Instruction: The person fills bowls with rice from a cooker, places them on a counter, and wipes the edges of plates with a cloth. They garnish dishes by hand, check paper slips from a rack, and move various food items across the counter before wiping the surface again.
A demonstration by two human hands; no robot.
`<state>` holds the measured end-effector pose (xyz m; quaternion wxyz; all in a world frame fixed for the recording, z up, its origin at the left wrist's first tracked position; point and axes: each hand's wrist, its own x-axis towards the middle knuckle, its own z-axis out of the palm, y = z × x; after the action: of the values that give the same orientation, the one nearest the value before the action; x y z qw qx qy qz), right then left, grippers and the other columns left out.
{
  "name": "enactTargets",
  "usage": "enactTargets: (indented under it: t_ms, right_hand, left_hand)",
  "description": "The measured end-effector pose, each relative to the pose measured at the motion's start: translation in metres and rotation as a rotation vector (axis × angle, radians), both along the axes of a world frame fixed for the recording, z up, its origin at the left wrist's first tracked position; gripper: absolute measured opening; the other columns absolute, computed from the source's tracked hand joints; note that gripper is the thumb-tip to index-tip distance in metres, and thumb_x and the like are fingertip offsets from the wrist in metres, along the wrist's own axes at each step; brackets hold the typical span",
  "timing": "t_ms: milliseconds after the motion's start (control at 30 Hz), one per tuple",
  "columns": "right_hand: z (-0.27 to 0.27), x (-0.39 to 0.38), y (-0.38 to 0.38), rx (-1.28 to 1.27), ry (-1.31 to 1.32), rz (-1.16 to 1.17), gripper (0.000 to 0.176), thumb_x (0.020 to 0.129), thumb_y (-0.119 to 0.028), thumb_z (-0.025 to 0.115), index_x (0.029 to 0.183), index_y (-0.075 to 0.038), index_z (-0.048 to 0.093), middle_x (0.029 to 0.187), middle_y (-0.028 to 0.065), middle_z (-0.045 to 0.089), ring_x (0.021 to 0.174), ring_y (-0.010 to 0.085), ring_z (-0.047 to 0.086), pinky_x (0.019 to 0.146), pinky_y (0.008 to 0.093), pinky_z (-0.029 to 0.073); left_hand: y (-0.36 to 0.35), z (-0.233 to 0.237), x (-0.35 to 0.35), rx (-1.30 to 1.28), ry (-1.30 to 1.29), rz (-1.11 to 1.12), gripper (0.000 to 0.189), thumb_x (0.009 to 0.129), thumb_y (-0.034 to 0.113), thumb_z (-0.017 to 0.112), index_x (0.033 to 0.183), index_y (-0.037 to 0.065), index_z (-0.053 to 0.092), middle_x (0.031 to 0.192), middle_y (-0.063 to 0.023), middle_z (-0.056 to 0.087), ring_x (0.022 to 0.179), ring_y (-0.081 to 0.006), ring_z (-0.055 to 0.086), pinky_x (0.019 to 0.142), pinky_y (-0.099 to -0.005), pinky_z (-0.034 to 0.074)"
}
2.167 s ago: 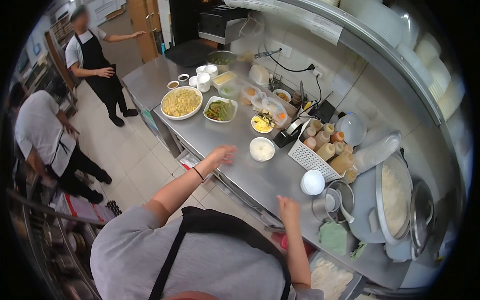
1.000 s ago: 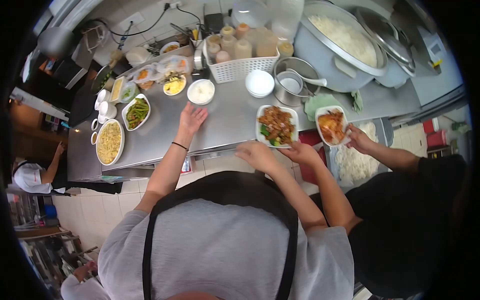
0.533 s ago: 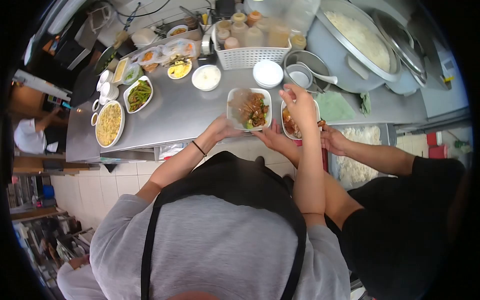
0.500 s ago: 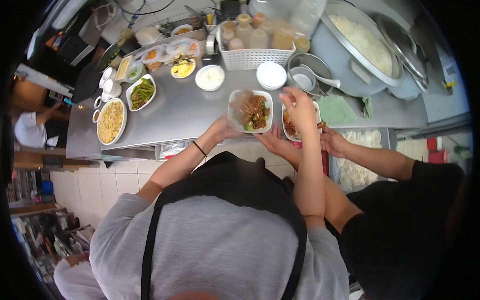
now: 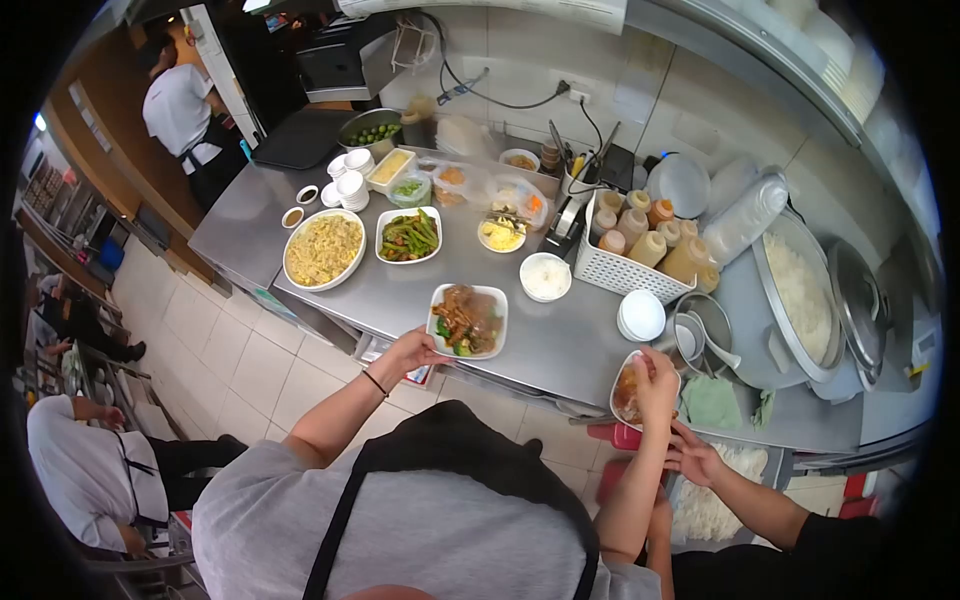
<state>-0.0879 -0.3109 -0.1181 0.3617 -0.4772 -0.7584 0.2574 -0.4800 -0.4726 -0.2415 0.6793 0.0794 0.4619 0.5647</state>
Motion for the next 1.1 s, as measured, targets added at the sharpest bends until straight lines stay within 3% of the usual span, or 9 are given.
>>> enactTargets:
  t_ms: [167, 367, 433, 567, 700, 767, 833, 900, 1100]
  right_hand:
    - [-0.002, 0.013, 0.004, 0.014, -0.027, -0.104, 0.021, 0.078, -0.011, 0.060, 0.095, 0.002, 0.059, 0.077, 0.0129, 0.059, 0.068, 0.0184, 0.058, 0.062, 0.0285, 0.045]
    - [0.001, 0.057, 0.004, 0.106, -0.082, -0.231, 0.023, 0.080, -0.014, 0.057, 0.096, 0.003, 0.059, 0.088, 0.0173, 0.061, 0.075, 0.0236, 0.059, 0.067, 0.0311, 0.046]
    - [0.008, 0.080, 0.000, 0.171, -0.090, -0.333, 0.023, 0.080, -0.015, 0.057, 0.095, 0.003, 0.060, 0.087, 0.0173, 0.061, 0.077, 0.0246, 0.060, 0.068, 0.0316, 0.046]
    - [0.012, 0.150, -0.009, 0.196, -0.115, -0.613, 0.020, 0.080, -0.016, 0.057, 0.087, 0.002, 0.063, 0.082, 0.0157, 0.063, 0.074, 0.0232, 0.061, 0.067, 0.0304, 0.046]
    - [-0.064, 0.222, 0.007, -0.470, -0.342, -0.601, 0.018, 0.078, -0.013, 0.055, 0.086, 0.000, 0.064, 0.077, 0.0116, 0.063, 0.062, 0.0153, 0.060, 0.058, 0.0284, 0.048]
    - [-0.108, 0.224, 0.000, -0.899, 0.112, -0.237, 0.025, 0.078, -0.008, 0.052, 0.101, 0.000, 0.057, 0.080, 0.0108, 0.062, 0.065, 0.0173, 0.061, 0.058, 0.0290, 0.051]
    - [-0.097, 0.176, -0.019, -1.110, 0.409, -0.210, 0.036, 0.079, -0.006, 0.047, 0.115, 0.000, 0.046, 0.087, 0.0122, 0.061, 0.070, 0.0212, 0.062, 0.061, 0.0293, 0.053]
    - [-0.097, 0.149, -0.028, -1.062, 0.691, -0.135, 0.038, 0.079, -0.004, 0.043, 0.117, 0.000, 0.042, 0.094, 0.0157, 0.059, 0.073, 0.0241, 0.063, 0.063, 0.0299, 0.053]
    - [-0.135, 0.150, -0.014, -0.915, 0.674, -0.145, 0.037, 0.076, -0.002, 0.041, 0.113, 0.003, 0.044, 0.093, 0.0138, 0.058, 0.070, 0.0225, 0.062, 0.064, 0.0317, 0.054]
  left_hand:
    - [0.012, 0.003, -0.050, -0.052, -0.007, 0.107, 0.060, 0.064, -0.010, 0.037, 0.122, 0.005, 0.031, 0.108, -0.0211, 0.050, 0.092, -0.0360, 0.057, 0.079, -0.0411, 0.052]
    - [0.012, 0.005, -0.034, 0.005, -0.013, 0.238, 0.029, 0.071, 0.000, 0.044, 0.100, -0.004, 0.042, 0.107, -0.0232, 0.049, 0.097, -0.0364, 0.053, 0.083, -0.0434, 0.048]
    - [0.005, 0.006, -0.014, -0.040, -0.235, 0.428, 0.025, 0.076, 0.008, 0.049, 0.097, -0.004, 0.047, 0.106, -0.0235, 0.051, 0.098, -0.0350, 0.052, 0.083, -0.0420, 0.047]
    - [0.005, 0.004, 0.041, -0.081, -0.294, 0.102, 0.025, 0.080, 0.015, 0.050, 0.098, -0.003, 0.050, 0.103, -0.0217, 0.054, 0.097, -0.0314, 0.054, 0.084, -0.0389, 0.046]
    - [0.033, 0.022, 0.095, -0.022, -0.006, -0.279, 0.026, 0.085, 0.018, 0.048, 0.103, -0.001, 0.052, 0.098, -0.0167, 0.059, 0.091, -0.0255, 0.058, 0.084, -0.0352, 0.046]
    - [0.052, 0.018, 0.104, 0.004, -0.017, -0.282, 0.027, 0.086, 0.019, 0.048, 0.103, -0.001, 0.052, 0.099, -0.0166, 0.059, 0.092, -0.0251, 0.057, 0.084, -0.0347, 0.046]
    - [0.063, 0.019, 0.111, -0.006, -0.040, -0.212, 0.028, 0.086, 0.019, 0.048, 0.105, -0.002, 0.050, 0.101, -0.0170, 0.057, 0.095, -0.0254, 0.056, 0.085, -0.0349, 0.045]
    - [0.067, 0.014, 0.115, -0.053, -0.061, -0.191, 0.028, 0.084, 0.017, 0.049, 0.105, -0.003, 0.049, 0.103, -0.0186, 0.055, 0.097, -0.0261, 0.054, 0.086, -0.0364, 0.045]
    - [0.042, -0.014, 0.088, -0.110, -0.107, 0.391, 0.035, 0.085, 0.015, 0.046, 0.113, -0.004, 0.039, 0.109, -0.0220, 0.047, 0.095, -0.0312, 0.052, 0.085, -0.0399, 0.046]
